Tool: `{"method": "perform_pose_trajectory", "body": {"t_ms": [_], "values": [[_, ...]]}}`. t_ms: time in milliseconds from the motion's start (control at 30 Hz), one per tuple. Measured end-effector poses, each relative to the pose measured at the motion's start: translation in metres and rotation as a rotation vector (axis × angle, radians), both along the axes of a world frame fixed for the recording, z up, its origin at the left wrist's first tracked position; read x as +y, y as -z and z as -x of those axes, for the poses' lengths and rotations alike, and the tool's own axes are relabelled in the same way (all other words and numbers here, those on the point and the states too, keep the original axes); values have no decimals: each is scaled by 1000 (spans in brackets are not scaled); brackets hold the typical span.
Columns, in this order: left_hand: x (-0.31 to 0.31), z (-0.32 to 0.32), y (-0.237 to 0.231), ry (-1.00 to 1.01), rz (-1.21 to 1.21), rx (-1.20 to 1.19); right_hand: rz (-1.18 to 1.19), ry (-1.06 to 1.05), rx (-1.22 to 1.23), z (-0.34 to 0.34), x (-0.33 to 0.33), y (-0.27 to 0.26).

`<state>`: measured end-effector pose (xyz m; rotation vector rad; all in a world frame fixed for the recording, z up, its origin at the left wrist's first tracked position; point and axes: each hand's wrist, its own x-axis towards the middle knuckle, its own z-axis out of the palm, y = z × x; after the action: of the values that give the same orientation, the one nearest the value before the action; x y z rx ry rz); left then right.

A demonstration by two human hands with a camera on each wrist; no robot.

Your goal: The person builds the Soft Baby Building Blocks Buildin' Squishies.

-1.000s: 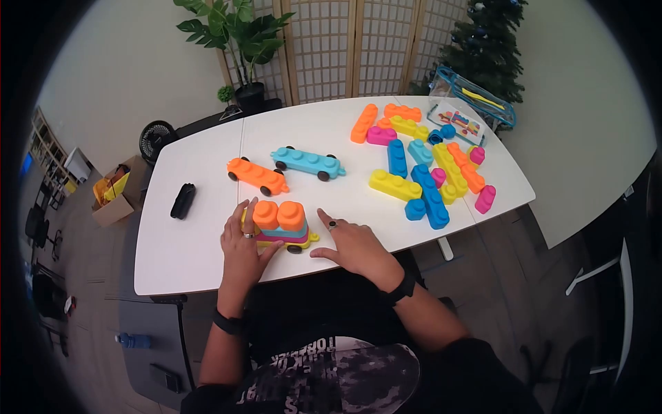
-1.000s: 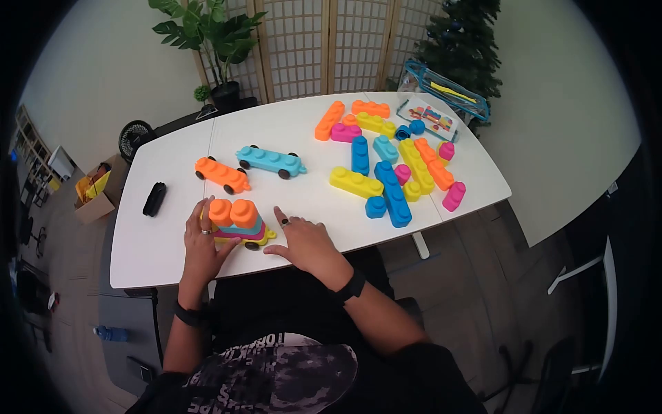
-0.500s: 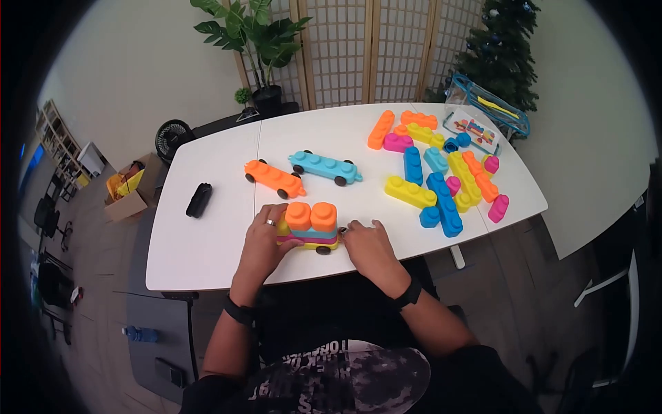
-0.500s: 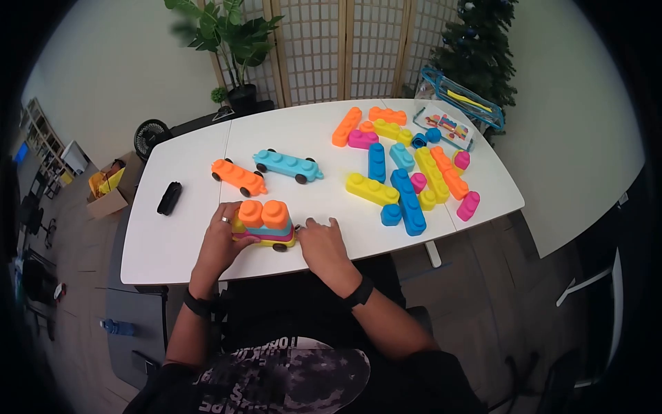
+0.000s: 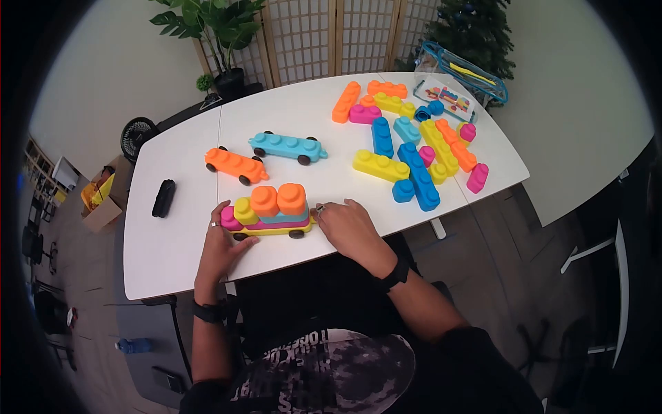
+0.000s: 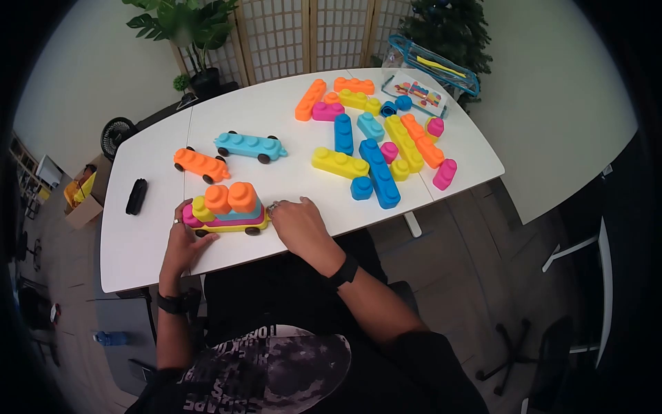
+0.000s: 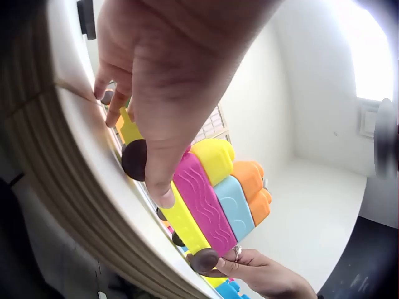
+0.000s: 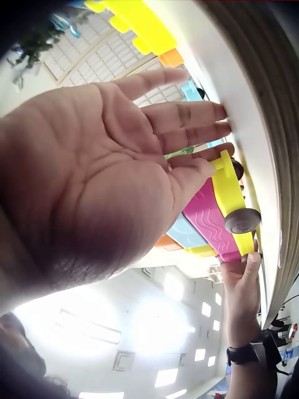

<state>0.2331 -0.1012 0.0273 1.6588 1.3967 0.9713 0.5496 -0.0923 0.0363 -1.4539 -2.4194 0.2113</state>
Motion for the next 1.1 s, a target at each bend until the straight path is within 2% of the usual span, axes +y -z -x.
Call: {"method": "perform_pose_trajectory", "body": {"t_ms": [33, 133, 233, 333, 433, 533, 633, 733, 867, 933, 1033, 1067, 1100], "values": [[0, 0, 2, 18, 44, -57, 0, -8, -6, -1, 1, -4], [-1, 1, 13, -20, -160, 294, 33, 64, 101, -2, 5, -7], [-2, -3, 9, -37, -225, 361, 145, 172, 120, -1, 8, -11], [-2, -6, 6, -53, -231, 376, -32, 108, 318, -3, 6, 2], [-4, -9, 2, -32, -269, 427, -103, 94, 323, -3, 2, -2], [-4, -10, 1, -43, -249, 441, -134, 73, 255, -3, 4, 1], [-4, -8, 3, -22, -264, 436, -65, 27, 273, -10, 1, -9], [-3, -6, 5, -17, -288, 503, 103, 10, 35, -14, -4, -14], [1, 0, 21, -133, -261, 338, 54, -88, -5, -20, -14, 0], [3, 9, 31, -185, -242, 335, 19, -124, -12, -19, -13, -1], [4, 19, 41, -295, -340, 410, 166, -125, -74, -25, 7, -15], [6, 22, 45, -349, -323, 342, 258, -107, -122, -25, 16, -29], [9, 26, 49, -406, -307, 278, 239, -74, -144, -23, 22, -41]]}}
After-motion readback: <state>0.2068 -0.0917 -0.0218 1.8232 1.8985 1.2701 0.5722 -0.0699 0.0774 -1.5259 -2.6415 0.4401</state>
